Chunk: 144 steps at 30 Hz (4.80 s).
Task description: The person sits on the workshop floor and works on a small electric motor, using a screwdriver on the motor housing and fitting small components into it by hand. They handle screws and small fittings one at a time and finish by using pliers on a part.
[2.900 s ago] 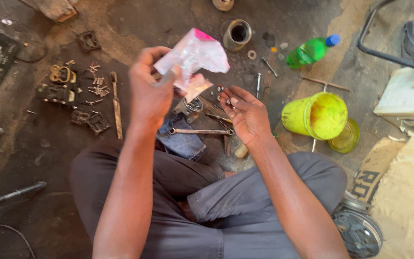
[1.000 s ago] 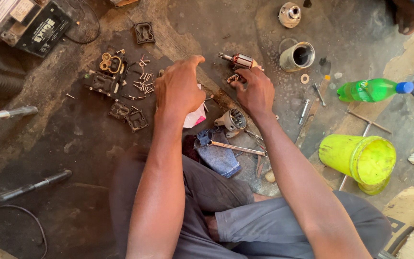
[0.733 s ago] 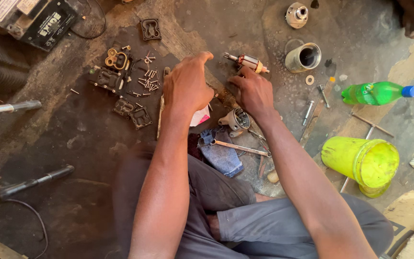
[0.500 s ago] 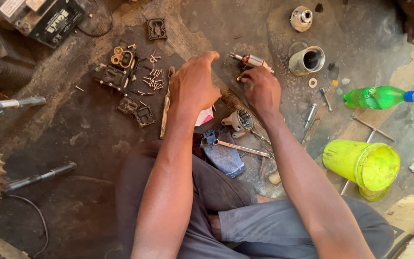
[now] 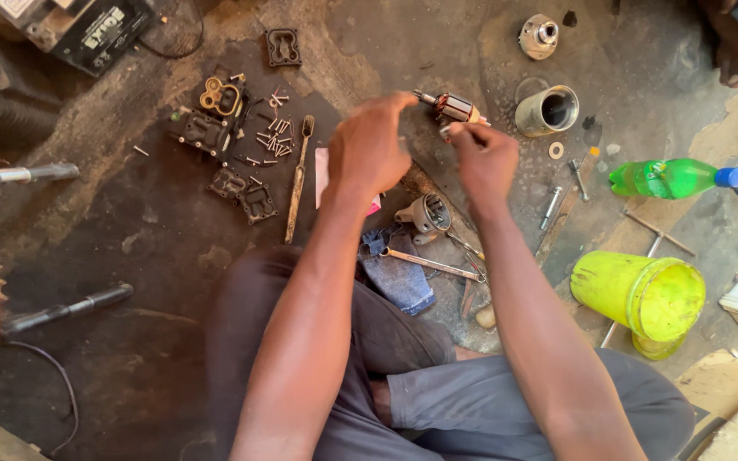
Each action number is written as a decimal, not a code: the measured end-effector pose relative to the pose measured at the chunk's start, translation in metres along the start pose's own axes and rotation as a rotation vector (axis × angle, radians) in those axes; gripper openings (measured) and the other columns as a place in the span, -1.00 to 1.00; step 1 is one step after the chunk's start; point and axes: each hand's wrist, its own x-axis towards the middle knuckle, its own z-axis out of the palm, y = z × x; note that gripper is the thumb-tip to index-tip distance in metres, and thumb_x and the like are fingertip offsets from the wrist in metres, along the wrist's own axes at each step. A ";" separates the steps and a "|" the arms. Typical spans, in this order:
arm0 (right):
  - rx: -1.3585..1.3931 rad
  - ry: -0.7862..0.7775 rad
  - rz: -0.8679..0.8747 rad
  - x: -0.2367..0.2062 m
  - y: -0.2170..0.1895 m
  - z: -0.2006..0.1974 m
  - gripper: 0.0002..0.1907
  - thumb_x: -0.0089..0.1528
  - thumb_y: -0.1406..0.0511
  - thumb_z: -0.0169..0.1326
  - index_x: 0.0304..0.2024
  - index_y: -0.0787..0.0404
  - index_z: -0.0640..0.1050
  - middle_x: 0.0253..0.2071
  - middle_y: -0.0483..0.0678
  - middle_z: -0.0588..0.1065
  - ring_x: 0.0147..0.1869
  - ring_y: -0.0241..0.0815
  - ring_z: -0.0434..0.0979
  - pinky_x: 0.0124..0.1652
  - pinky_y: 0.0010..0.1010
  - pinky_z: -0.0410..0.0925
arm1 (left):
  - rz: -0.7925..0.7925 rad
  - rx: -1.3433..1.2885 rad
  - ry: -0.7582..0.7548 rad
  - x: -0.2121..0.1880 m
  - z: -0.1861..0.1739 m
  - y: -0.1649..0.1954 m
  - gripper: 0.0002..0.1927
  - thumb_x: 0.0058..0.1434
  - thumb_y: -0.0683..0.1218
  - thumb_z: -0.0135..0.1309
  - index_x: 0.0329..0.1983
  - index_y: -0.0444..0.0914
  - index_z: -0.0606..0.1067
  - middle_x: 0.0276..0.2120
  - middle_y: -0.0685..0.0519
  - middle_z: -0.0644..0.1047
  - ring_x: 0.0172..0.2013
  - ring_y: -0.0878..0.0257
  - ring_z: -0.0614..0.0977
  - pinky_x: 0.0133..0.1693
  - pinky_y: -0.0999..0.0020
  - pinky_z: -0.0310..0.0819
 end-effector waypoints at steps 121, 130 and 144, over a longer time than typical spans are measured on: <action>0.784 -0.127 0.261 0.000 0.014 -0.054 -0.83 0.33 0.40 0.17 -0.05 0.36 0.54 -0.33 -0.02 0.55 -0.38 -0.25 0.54 -0.35 -0.44 0.46 | 0.265 -0.339 0.241 0.009 0.054 -0.007 -0.78 0.09 -0.36 0.23 -0.21 -0.28 0.60 -0.18 -0.06 0.59 -0.20 0.10 0.71 -0.17 0.29 0.62; 0.522 -0.148 0.468 -0.003 0.025 -0.042 -0.82 0.32 0.42 0.07 -0.04 0.27 0.60 -0.30 -0.05 0.57 -0.27 -0.24 0.58 -0.32 -0.45 0.46 | 0.273 -0.165 0.348 0.014 0.054 -0.022 -0.67 0.08 -0.35 0.24 -0.05 -0.32 0.61 0.00 -0.15 0.60 0.04 -0.06 0.63 0.04 0.12 0.51; -0.557 -0.121 -0.284 -0.021 0.016 -0.008 -0.77 0.24 0.29 0.25 -0.03 0.06 0.68 -0.11 0.05 0.61 -0.06 0.09 0.65 -0.09 -0.13 0.47 | -0.146 -0.379 0.252 0.022 0.041 -0.020 -0.57 0.16 -0.35 0.05 0.06 -0.16 0.60 0.01 -0.06 0.63 -0.21 0.12 0.79 -0.17 0.23 0.68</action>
